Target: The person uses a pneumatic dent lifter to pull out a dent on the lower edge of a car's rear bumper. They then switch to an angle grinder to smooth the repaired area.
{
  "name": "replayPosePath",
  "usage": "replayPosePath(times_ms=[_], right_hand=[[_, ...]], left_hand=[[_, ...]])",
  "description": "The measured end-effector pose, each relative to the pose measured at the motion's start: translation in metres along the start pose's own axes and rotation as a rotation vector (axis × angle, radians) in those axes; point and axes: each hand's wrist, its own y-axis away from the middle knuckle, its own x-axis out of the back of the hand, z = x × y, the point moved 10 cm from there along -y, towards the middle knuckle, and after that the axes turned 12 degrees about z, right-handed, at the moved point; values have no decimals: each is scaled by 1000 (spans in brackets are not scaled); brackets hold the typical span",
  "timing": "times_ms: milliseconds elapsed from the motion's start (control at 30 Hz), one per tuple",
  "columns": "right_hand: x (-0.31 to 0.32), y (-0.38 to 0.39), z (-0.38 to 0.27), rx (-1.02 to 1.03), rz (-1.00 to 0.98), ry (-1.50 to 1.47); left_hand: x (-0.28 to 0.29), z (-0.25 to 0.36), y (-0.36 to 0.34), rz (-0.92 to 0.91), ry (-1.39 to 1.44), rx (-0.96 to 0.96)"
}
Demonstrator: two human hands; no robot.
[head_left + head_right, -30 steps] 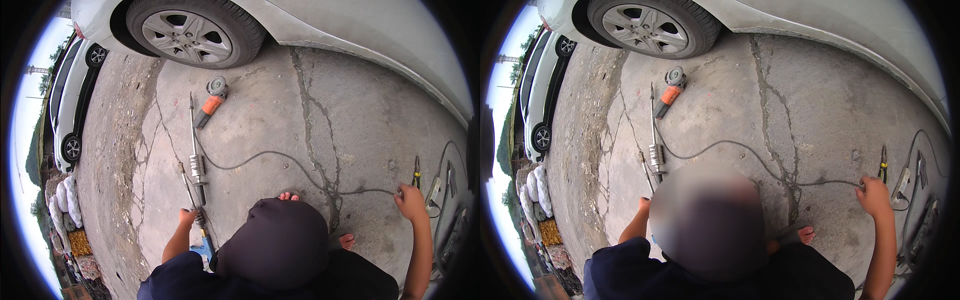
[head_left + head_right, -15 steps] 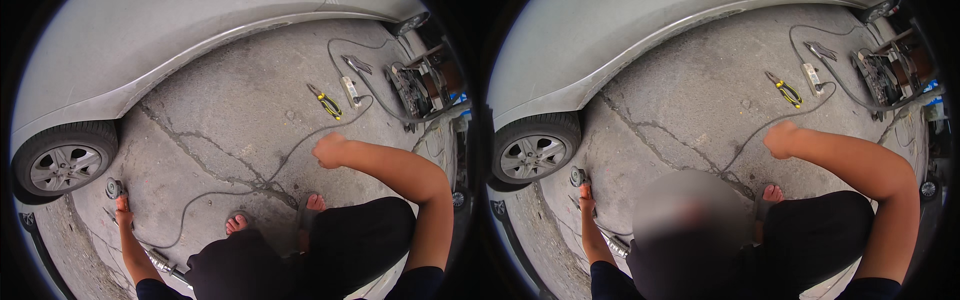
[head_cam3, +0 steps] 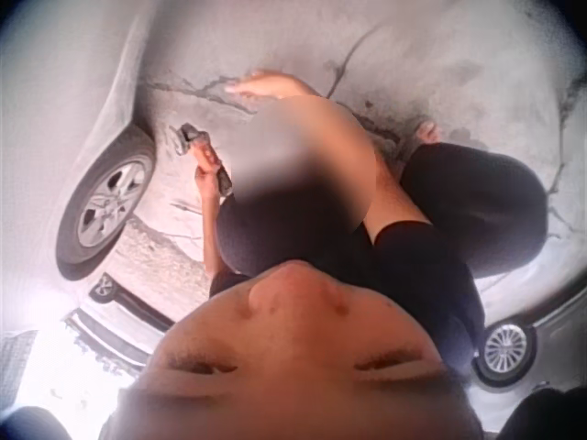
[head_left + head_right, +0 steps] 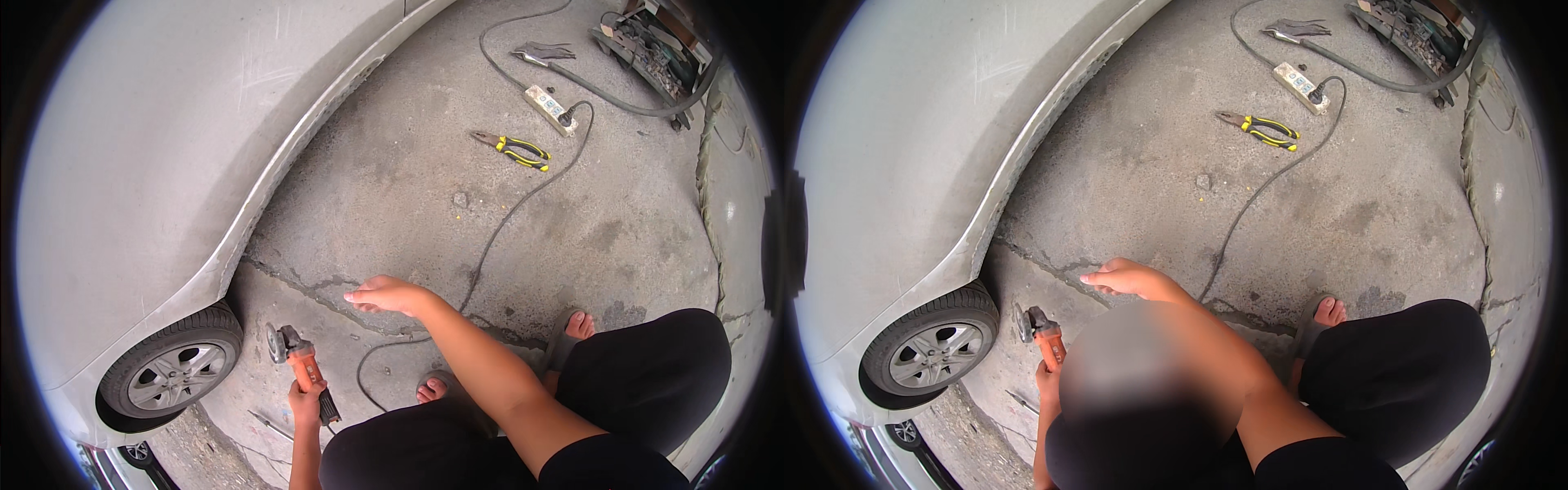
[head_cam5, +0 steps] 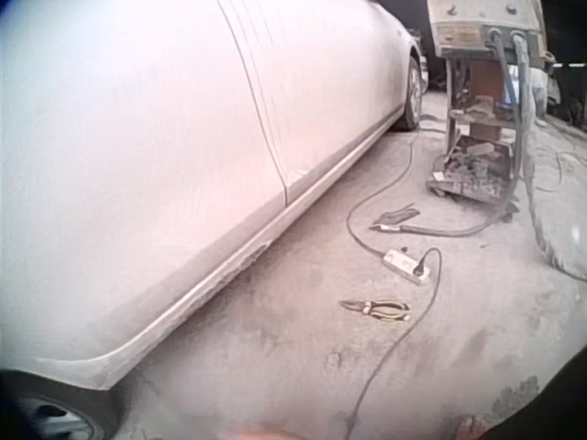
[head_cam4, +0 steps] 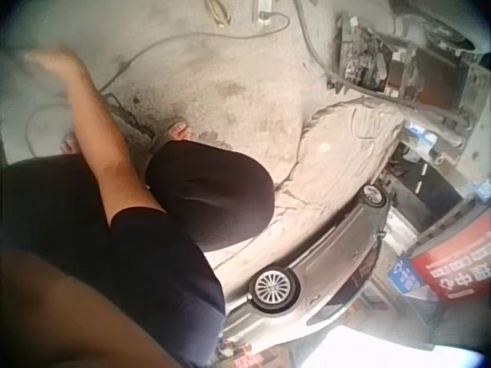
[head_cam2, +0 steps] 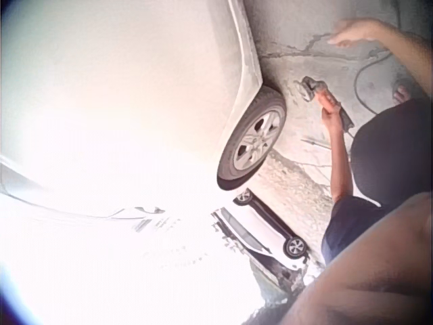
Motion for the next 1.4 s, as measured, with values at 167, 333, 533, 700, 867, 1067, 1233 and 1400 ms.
replayPosePath(times_ms=[167, 333, 533, 700, 867, 1067, 1233, 1400], right_hand=[[-21, 51, -104, 368, -496, -703], [109, 89, -218, 603, -270, -1102], [179, 75, -232, 491, -294, -1549], [173, 26, -217, 320, -260, -1558], [188, -15, -196, 300, -198, -1449], [172, -46, -182, 270, -131, -1547], [165, -53, -193, 365, -72, -1525], [168, -59, -209, 372, 30, -1465]], left_hand=[[-132, 244, 76, -453, 230, -247], [-225, 381, 141, -802, -97, -431], [-253, 411, 175, -765, -484, -228], [-256, 405, 158, -740, -881, -256], [-286, 383, 116, -844, -748, -227], [-280, 372, 76, -886, -792, -247], [-269, 381, 54, -799, -978, -344], [-255, 395, 36, -667, -1106, -607]])
